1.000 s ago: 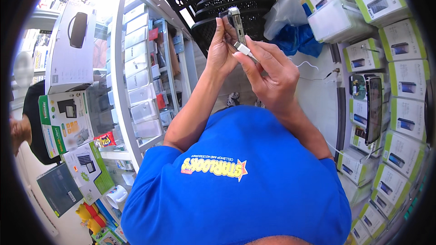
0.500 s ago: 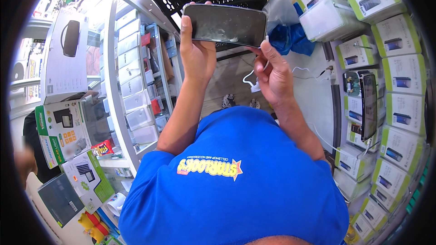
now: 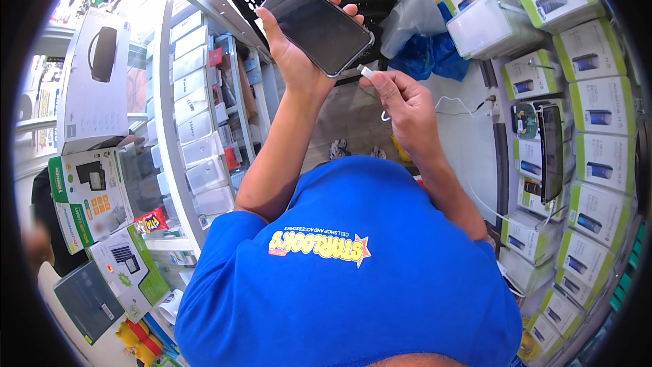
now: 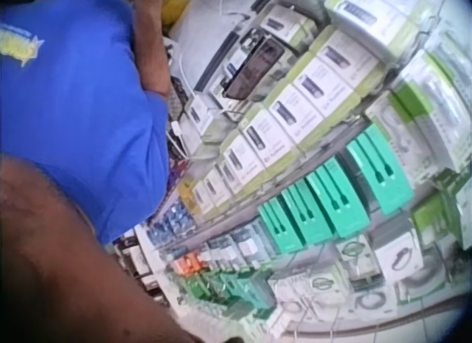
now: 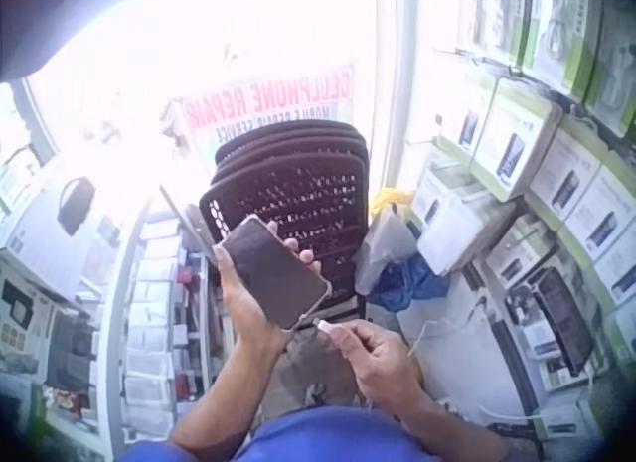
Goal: The person picks a charger box from a shelf, walks outside, then re-enters the shop. They open the box, remove a charger and cable, plug the cable into a wall socket, and connect it to a smartphone to test charging. Finally, they place the charger and cable into a blue plastic bag.
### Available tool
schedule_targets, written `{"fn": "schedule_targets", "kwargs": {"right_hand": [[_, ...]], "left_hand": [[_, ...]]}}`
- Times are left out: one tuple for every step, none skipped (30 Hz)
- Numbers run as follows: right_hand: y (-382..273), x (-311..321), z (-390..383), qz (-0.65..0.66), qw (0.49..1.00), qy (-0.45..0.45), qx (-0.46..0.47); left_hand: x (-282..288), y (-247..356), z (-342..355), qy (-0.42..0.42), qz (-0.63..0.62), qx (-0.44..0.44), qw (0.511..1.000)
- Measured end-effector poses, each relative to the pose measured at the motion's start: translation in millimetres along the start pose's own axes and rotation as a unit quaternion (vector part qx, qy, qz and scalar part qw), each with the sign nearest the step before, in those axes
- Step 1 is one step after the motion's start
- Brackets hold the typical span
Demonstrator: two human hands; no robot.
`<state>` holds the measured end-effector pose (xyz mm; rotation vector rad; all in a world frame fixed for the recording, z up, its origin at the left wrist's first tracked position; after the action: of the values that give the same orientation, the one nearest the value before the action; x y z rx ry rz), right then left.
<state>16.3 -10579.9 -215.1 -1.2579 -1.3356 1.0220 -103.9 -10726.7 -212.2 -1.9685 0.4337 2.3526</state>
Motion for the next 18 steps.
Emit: {"fn": "schedule_targets", "kwargs": {"right_hand": [[0.5,1.7,1.0,-0.001,1.0,0.021,0.014],[1.3,1.2,2.1,-0.002,0.999,0.041,0.029],[1.4,2.1,2.1,-0.003,0.997,0.061,0.043],[2.1,2.6,2.2,-0.004,0.997,0.067,0.041],[2.7,3.2,1.9,-0.005,0.997,0.072,0.039],[3.3,3.9,1.5,-0.006,0.996,0.077,0.037],[4.4,4.6,2.1,0.006,0.996,0.083,0.036],[6.3,5.1,2.6,0.017,0.995,0.089,0.035],[7.8,6.0,2.3,0.029,0.995,0.095,0.033],[9.0,6.1,2.1,0.036,0.995,0.089,0.029],[10.2,6.9,1.7,0.044,0.995,0.083,0.025],[11.0,7.2,1.3,0.052,0.995,0.078,0.02],[10.1,6.5,0.5,0.055,0.995,0.076,0.022],[8.7,5.4,-0.2,0.058,0.995,0.074,0.023],[7.7,4.3,-0.7,0.061,0.995,0.073,0.024],[7.7,4.7,-0.2,0.073,0.994,0.078,0.025],[7.7,5.3,1.1,0.085,0.993,0.084,0.025],[7.8,6.3,1.6,0.097,0.991,0.089,0.026]], "left_hand": [[-0.6,-4.4,2.2,-0.006,-0.003,0.002,1.0],[-0.2,-8.0,2.0,-0.002,0.005,0.002,1.0],[0.0,-11.2,1.7,0.003,0.013,0.002,1.0],[-1.1,-12.3,1.3,0.006,0.021,-0.001,1.0],[-2.1,-13.5,0.5,0.011,0.031,-0.002,0.999],[-3.2,-14.6,-0.7,0.016,0.041,-0.003,0.999],[-4.4,-15.7,-1.3,0.021,0.051,-0.005,0.998],[-6.0,-17.2,-1.7,0.022,0.057,-0.009,0.998],[-7.6,-19.2,-2.2,0.022,0.063,-0.014,0.998],[-8.8,-19.9,-2.2,0.023,0.068,-0.02,0.997],[-10.4,-19.9,-2.2,0.02,0.081,-0.025,0.996],[-11.9,-19.9,-2.1,0.018,0.095,-0.031,0.995],[-13.5,-19.3,-2.4,0.015,0.108,-0.038,0.993],[-14.9,-18.9,-2.6,0.012,0.107,-0.039,0.993],[-16.3,-18.3,-2.6,0.01,0.106,-0.041,0.993],[-17.6,-18.7,-2.3,0.007,0.104,-0.041,0.994],[-18.7,-19.4,-2.7,0.006,0.11,-0.041,0.993],[-19.8,-20.1,-3.5,0.004,0.116,-0.042,0.992]]}}
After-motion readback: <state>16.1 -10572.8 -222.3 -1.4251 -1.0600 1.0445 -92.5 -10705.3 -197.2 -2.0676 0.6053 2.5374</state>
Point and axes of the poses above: each hand's wrist, its own z-axis towards the middle knuckle, its own x-axis out of the back of the hand, y = z × x, the point moved 5 cm from there along z, towards the middle knuckle, and after that the axes turned 11 degrees about -z, right-handed, at the moved point
